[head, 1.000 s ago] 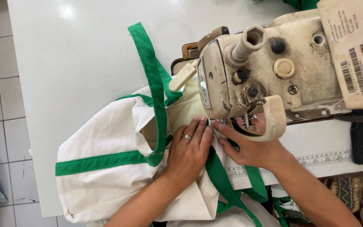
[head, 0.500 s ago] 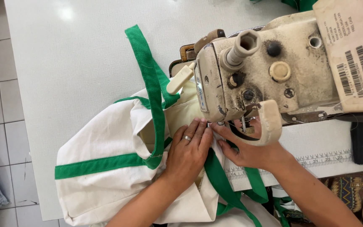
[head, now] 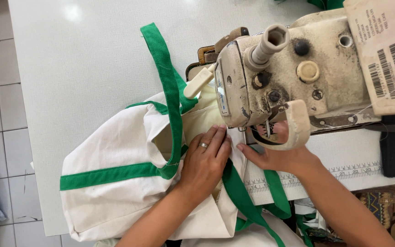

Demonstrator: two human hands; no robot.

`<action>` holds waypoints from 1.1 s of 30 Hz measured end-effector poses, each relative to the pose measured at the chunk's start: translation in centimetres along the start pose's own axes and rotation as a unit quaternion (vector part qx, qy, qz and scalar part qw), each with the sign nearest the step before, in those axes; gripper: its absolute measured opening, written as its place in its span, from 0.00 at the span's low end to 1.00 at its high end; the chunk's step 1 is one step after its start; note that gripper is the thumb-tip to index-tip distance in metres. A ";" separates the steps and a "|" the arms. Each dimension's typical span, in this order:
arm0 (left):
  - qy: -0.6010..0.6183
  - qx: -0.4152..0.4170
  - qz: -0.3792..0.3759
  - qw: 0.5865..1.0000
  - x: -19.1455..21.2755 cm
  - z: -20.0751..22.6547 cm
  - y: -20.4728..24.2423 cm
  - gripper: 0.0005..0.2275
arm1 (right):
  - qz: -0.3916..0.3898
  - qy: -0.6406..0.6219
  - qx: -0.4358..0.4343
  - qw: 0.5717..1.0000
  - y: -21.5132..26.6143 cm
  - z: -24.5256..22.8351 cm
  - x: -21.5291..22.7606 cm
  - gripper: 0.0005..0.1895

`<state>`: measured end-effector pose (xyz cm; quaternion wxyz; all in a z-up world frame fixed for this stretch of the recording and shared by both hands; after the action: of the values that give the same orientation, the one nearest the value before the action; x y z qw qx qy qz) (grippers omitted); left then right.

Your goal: Sewing green fabric straps onto a white tote bag using an industrial sewing machine

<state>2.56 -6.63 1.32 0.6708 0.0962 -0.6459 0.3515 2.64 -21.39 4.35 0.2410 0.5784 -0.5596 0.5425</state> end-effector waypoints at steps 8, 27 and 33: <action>0.043 0.000 0.052 0.998 1.1 -0.2 -0.5 0.10 | -0.015 -0.035 0.010 0.999 -0.6 -0.6 0.0 0.18; 0.047 -0.011 -0.020 0.999 2.0 0.4 -0.9 0.13 | -0.039 0.202 0.065 0.977 1.4 -0.3 -2.6 0.30; -0.069 -0.019 -0.081 0.994 -0.6 0.1 0.2 0.16 | -0.058 0.568 0.290 0.768 3.8 -1.1 -6.5 0.28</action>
<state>2.37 -6.74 0.69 0.6525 0.1593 -0.6873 0.2766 0.16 -18.87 -2.38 0.3671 0.2389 -0.1022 0.8931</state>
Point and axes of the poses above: each hand's wrist, its own y-axis away from the middle knuckle, its own x-axis out of the back of the hand, z = x × y, the point moved 8 cm from there along -y, towards the middle knuckle, and after that the axes turned 1 degree about z, right-handed, at the moved point
